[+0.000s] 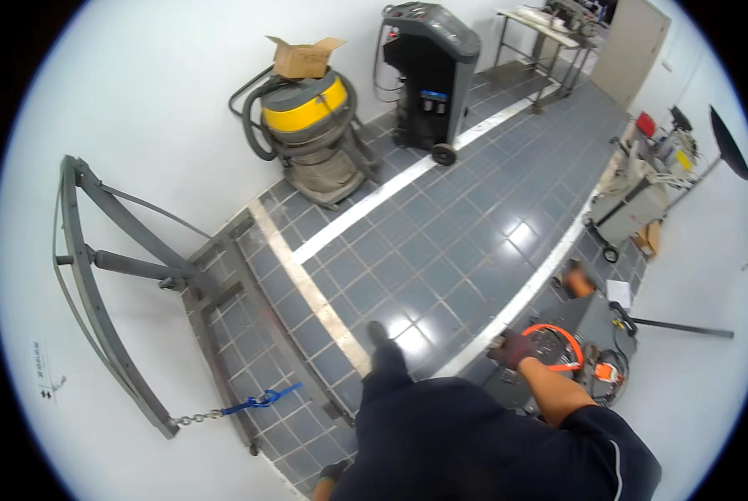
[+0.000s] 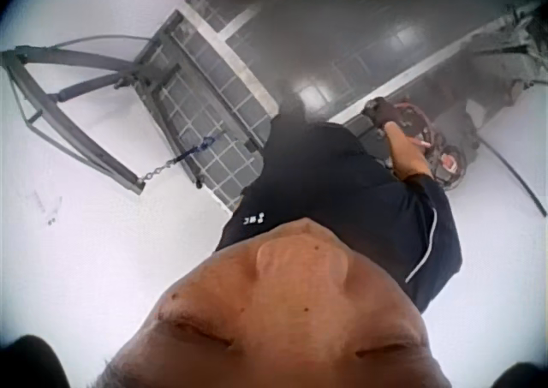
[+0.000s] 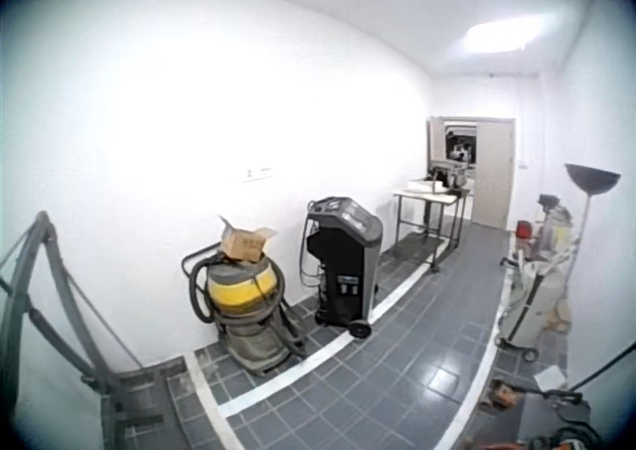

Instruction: The person uses a pneumatic tool to clean a metal bracket, then removes a cylindrical component from a press. They retrieve a new cylindrical part from a box, unwrap it, and install it into the bracket. Finally, they place the assembled bracket back into the press.

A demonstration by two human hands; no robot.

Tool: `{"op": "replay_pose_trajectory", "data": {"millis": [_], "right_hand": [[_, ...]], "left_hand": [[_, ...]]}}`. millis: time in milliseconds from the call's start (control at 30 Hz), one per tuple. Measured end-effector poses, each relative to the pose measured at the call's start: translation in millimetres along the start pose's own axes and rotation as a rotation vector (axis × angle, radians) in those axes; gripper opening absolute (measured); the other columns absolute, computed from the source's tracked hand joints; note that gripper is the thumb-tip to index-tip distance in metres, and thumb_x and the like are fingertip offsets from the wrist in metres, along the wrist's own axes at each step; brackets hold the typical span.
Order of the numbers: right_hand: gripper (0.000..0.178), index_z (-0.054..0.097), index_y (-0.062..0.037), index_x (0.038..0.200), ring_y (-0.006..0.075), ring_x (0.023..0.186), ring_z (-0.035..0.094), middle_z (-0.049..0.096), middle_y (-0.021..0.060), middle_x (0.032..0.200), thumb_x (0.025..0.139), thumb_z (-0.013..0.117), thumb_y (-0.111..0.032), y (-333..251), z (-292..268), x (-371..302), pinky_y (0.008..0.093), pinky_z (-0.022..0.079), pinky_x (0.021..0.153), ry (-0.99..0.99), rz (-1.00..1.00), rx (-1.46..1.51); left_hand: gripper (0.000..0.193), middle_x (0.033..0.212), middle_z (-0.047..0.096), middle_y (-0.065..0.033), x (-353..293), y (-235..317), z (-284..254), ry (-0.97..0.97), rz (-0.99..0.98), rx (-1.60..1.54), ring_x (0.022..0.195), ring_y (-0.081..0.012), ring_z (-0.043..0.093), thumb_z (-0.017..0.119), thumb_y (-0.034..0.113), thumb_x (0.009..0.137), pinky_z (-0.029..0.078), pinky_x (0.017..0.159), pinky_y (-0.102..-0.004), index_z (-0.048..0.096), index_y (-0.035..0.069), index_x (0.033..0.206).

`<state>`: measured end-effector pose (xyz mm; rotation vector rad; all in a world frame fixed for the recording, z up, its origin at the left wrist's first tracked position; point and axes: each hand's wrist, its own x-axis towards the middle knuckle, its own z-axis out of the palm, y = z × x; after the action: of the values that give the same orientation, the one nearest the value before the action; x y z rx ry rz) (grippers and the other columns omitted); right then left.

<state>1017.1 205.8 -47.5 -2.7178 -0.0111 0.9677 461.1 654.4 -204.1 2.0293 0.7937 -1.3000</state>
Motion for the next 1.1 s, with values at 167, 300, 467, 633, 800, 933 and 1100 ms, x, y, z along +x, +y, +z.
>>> {"op": "replay_pose_trajectory", "data": {"millis": [167, 300, 467, 633, 800, 933, 1100], "right_hand": [[0.075, 0.073, -0.0083, 0.134, 0.0374, 0.122, 0.074, 0.079, 0.02, 0.127, 0.077, 0.085, -0.055, -55, -35, 76, 0.0472, 0.057, 0.106, 0.012, 0.163, 0.09], [0.079, 0.072, -0.005, 0.134, 0.0404, 0.126, 0.072, 0.076, 0.0228, 0.133, 0.078, 0.082, -0.059, -79, -50, 142, 0.0497, 0.057, 0.107, 0.068, 0.335, 0.155], [0.072, 0.075, -0.0004, 0.128, 0.044, 0.125, 0.072, 0.077, 0.0265, 0.127, 0.08, 0.081, -0.055, -109, -49, 215, 0.0517, 0.057, 0.106, 0.135, 0.433, 0.276], [0.072, 0.074, 0.0028, 0.125, 0.0445, 0.126, 0.071, 0.074, 0.0296, 0.13, 0.081, 0.082, -0.054, -171, -113, 338, 0.0517, 0.057, 0.107, 0.002, 0.513, 0.216], [0.075, 0.071, 0.0009, 0.13, 0.0423, 0.126, 0.07, 0.074, 0.0276, 0.13, 0.081, 0.084, -0.054, -275, -262, 512, 0.0507, 0.056, 0.108, -0.041, 0.314, 0.071], [0.072, 0.071, -0.0018, 0.131, 0.0404, 0.123, 0.072, 0.075, 0.0249, 0.127, 0.081, 0.085, -0.051, -389, -405, 671, 0.0491, 0.056, 0.106, 0.06, 0.086, 0.016], [0.068, 0.07, -0.0053, 0.132, 0.0381, 0.119, 0.073, 0.077, 0.0215, 0.123, 0.082, 0.087, -0.048, -579, -544, 813, 0.047, 0.056, 0.103, 0.196, -0.206, 0.172]], "left_hand": [[0.056, 0.147, 0.067, -0.021, 95, 34, -237, -0.105, 0.023, 0.257, 0.137, -0.0421, 0.064, 0.063, 0.033, 0.103, 0.051, 0.114, -0.0542, 0.055, 0.023, 0.157], [0.06, 0.148, 0.067, -0.0229, 175, 113, -521, 0.244, 0.074, 0.345, 0.137, -0.0406, 0.064, 0.065, 0.036, 0.103, 0.051, 0.115, -0.0507, 0.055, 0.017, 0.159], [0.077, 0.141, 0.07, -0.0271, 173, 307, -818, 0.731, 0.229, -0.356, 0.127, -0.0373, 0.069, 0.071, 0.055, 0.1, 0.054, 0.109, -0.0441, 0.06, -0.001, 0.152], [0.077, 0.139, 0.072, -0.0262, 237, 401, -947, 0.747, 0.281, -0.452, 0.124, -0.0347, 0.072, 0.073, 0.054, 0.099, 0.056, 0.105, -0.0416, 0.06, 0.0, 0.152], [0.082, 0.148, 0.068, -0.0233, 296, 443, -935, 0.44, 0.082, -0.085, 0.14, -0.0404, 0.063, 0.066, 0.066, 0.1, 0.048, 0.12, -0.0461, 0.061, 0.003, 0.152], [0.082, 0.156, 0.061, -0.0244, 344, 433, -896, 0.275, 0.001, -0.171, 0.148, -0.0397, 0.056, 0.063, 0.067, 0.101, 0.044, 0.124, -0.0468, 0.063, 0.002, 0.151], [0.081, 0.156, 0.062, -0.0238, 405, 370, -897, 0.177, -0.17, -0.407, 0.149, -0.039, 0.055, 0.065, 0.068, 0.099, 0.042, 0.125, -0.0477, 0.066, 0.004, 0.148]]}}
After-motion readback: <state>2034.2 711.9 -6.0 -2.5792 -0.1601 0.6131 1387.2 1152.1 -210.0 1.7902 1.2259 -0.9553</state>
